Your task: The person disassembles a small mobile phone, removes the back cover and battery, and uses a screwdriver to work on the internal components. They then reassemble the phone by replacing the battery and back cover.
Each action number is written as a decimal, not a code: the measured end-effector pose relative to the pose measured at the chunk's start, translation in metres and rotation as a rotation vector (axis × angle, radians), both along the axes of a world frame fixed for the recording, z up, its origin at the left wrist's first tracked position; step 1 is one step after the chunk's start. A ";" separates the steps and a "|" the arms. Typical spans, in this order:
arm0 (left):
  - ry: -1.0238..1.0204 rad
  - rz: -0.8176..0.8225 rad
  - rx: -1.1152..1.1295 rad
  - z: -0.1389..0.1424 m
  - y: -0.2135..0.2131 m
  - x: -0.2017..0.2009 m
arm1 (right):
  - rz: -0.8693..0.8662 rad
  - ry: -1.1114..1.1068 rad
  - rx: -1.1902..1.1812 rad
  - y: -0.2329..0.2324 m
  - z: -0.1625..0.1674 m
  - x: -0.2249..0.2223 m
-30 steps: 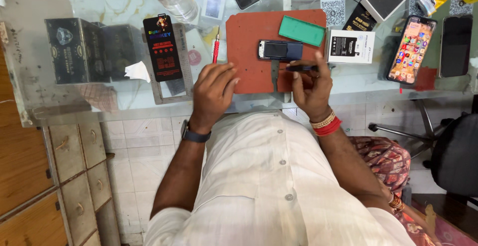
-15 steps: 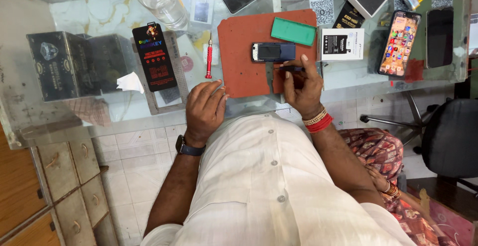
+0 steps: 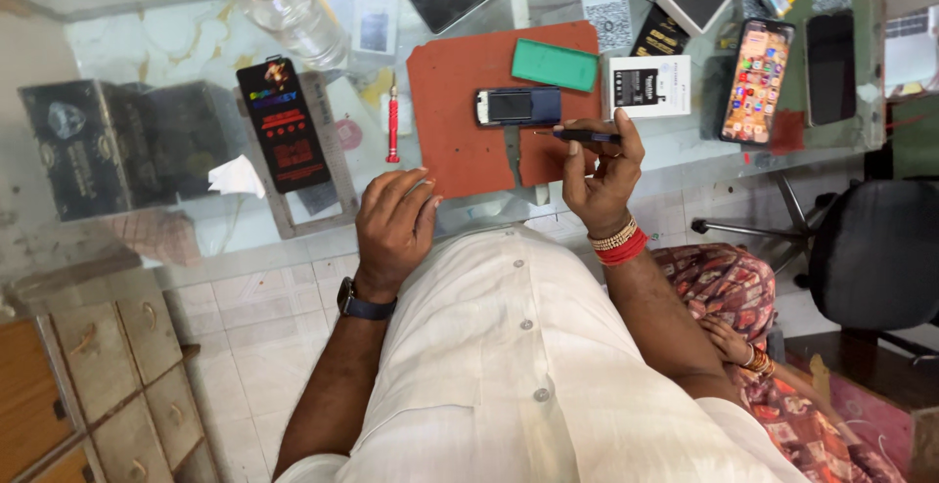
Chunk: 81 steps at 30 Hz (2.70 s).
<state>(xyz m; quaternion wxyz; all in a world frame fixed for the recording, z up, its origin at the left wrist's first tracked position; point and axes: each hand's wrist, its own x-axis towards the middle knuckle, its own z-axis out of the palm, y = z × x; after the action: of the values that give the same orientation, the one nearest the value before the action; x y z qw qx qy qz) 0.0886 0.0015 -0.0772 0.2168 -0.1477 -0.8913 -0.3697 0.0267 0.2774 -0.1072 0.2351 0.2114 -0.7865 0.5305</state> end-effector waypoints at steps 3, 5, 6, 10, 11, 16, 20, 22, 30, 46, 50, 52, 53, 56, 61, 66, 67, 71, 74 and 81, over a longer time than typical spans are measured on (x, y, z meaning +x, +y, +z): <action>-0.010 -0.054 0.008 0.007 0.008 -0.009 | -0.043 -0.010 -0.017 0.011 0.004 -0.001; -0.015 -0.093 -0.001 0.013 0.013 -0.016 | -0.071 0.001 -0.032 0.016 0.005 -0.002; -0.019 -0.109 -0.011 0.015 0.016 -0.021 | -0.083 0.004 -0.041 0.018 0.005 -0.002; -0.060 -0.194 -0.069 0.020 0.029 -0.045 | -0.115 0.014 -0.060 0.025 0.005 -0.003; -0.082 -0.214 -0.091 0.020 0.033 -0.052 | -0.121 0.006 -0.079 0.026 0.005 -0.002; -0.122 -0.273 -0.212 0.020 0.060 -0.088 | -0.139 -0.015 -0.120 0.030 0.007 -0.003; -0.116 -0.334 -0.270 0.018 0.080 -0.114 | -0.144 -0.003 -0.110 0.031 0.010 -0.007; -0.108 -0.364 -0.308 0.017 0.086 -0.123 | -0.149 0.002 -0.114 0.033 0.010 -0.010; -0.069 -0.417 -0.302 0.011 0.089 -0.135 | -0.177 -0.010 -0.137 0.038 0.002 -0.024; -0.069 -0.464 -0.353 0.004 0.083 -0.144 | -0.193 -0.047 -0.160 0.038 -0.012 -0.041; -0.068 -0.470 -0.353 0.003 0.084 -0.149 | -0.183 -0.066 -0.147 0.037 -0.014 -0.046; -0.060 -0.474 -0.357 0.004 0.084 -0.150 | -0.177 -0.075 -0.128 0.035 -0.014 -0.048; -0.062 -0.476 -0.360 0.004 0.084 -0.151 | -0.170 -0.078 -0.122 0.035 -0.014 -0.049; -0.060 -0.482 -0.365 0.005 0.083 -0.153 | -0.153 -0.082 -0.105 0.033 -0.012 -0.052; -0.043 -0.477 -0.361 0.005 0.083 -0.153 | -0.122 -0.083 -0.079 0.033 -0.012 -0.054; -0.046 -0.462 -0.345 0.004 0.082 -0.153 | -0.125 -0.057 -0.036 0.031 -0.013 -0.056; -0.045 -0.460 -0.343 0.005 0.081 -0.153 | -0.128 -0.056 -0.030 0.031 -0.013 -0.056; -0.054 -0.465 -0.339 0.005 0.081 -0.153 | -0.136 -0.054 -0.012 0.029 -0.012 -0.056; -0.059 -0.465 -0.343 0.005 0.082 -0.153 | -0.133 -0.048 0.007 0.028 -0.011 -0.057; -0.062 -0.461 -0.341 0.009 0.084 -0.154 | -0.119 -0.013 0.109 0.030 0.010 -0.066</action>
<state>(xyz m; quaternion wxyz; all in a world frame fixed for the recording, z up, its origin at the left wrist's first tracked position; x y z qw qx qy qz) -0.0652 0.0850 -0.0685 0.0717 -0.3696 -0.8897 -0.2584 -0.0391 0.3070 -0.0972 0.2494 0.1734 -0.8269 0.4732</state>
